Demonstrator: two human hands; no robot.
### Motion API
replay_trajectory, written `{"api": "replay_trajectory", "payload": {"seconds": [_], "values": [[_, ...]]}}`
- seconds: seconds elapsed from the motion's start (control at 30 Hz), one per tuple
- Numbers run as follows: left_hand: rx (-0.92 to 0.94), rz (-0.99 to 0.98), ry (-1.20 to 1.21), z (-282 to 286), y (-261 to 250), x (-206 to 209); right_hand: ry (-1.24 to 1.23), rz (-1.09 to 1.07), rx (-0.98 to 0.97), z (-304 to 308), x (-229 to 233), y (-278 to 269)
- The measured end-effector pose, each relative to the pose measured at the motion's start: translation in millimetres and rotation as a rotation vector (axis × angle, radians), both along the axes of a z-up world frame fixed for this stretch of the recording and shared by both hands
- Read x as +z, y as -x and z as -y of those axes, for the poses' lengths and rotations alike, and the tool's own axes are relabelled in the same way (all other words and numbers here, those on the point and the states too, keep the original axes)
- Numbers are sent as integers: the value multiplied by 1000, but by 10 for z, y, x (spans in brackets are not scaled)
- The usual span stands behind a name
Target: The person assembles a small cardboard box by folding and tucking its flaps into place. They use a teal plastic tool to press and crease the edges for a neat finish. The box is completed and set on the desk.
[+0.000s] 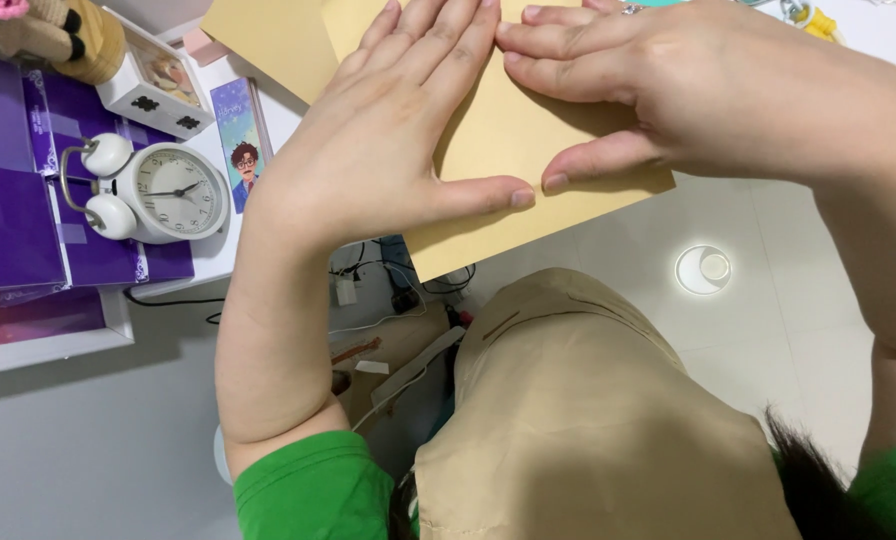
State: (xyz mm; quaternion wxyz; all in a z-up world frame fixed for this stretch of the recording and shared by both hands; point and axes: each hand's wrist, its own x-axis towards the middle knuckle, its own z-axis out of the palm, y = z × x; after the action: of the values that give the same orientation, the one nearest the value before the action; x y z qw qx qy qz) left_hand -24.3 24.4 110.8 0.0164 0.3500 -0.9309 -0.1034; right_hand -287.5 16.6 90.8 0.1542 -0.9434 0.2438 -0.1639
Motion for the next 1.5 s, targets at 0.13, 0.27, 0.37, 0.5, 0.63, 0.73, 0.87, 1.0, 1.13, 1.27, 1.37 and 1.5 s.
{"api": "replay_trajectory", "payload": {"seconds": [0.13, 0.27, 0.37, 0.5, 0.63, 0.73, 0.87, 1.0, 1.13, 1.27, 1.37, 1.5], "values": [[22, 26, 20, -9, 18, -24, 51, -4, 65, 20, -40, 20], [21, 41, 74, -48, 47, -54, 224, -21, 87, 16, -114, 53], [15, 35, 110, -133, 62, -86, 473, -113, 43, -47, -97, 62], [37, 50, 150, -322, 67, -100, 515, -55, 43, -104, -137, 72], [72, 126, 276, -506, 65, -135, 510, -19, 49, -136, -201, 98], [107, 109, 307, -592, 75, -138, 432, 36, 78, -138, -205, 131], [135, 72, 356, -697, 46, -178, 313, 82, 154, -109, -181, 178], [152, 7, 352, -774, 35, -197, 247, 54, 176, -82, -138, 235], [172, 19, 390, -790, 73, -193, 205, 92, 224, -40, -139, 251], [159, -5, 389, -778, 36, -208, 170, 38, 216, -57, -148, 292], [127, -99, 385, -798, -50, -168, 215, 27, 200, -47, -154, 296], [110, -232, 374, -811, -154, -254, 241, 34, 177, -76, -133, 275]]}}
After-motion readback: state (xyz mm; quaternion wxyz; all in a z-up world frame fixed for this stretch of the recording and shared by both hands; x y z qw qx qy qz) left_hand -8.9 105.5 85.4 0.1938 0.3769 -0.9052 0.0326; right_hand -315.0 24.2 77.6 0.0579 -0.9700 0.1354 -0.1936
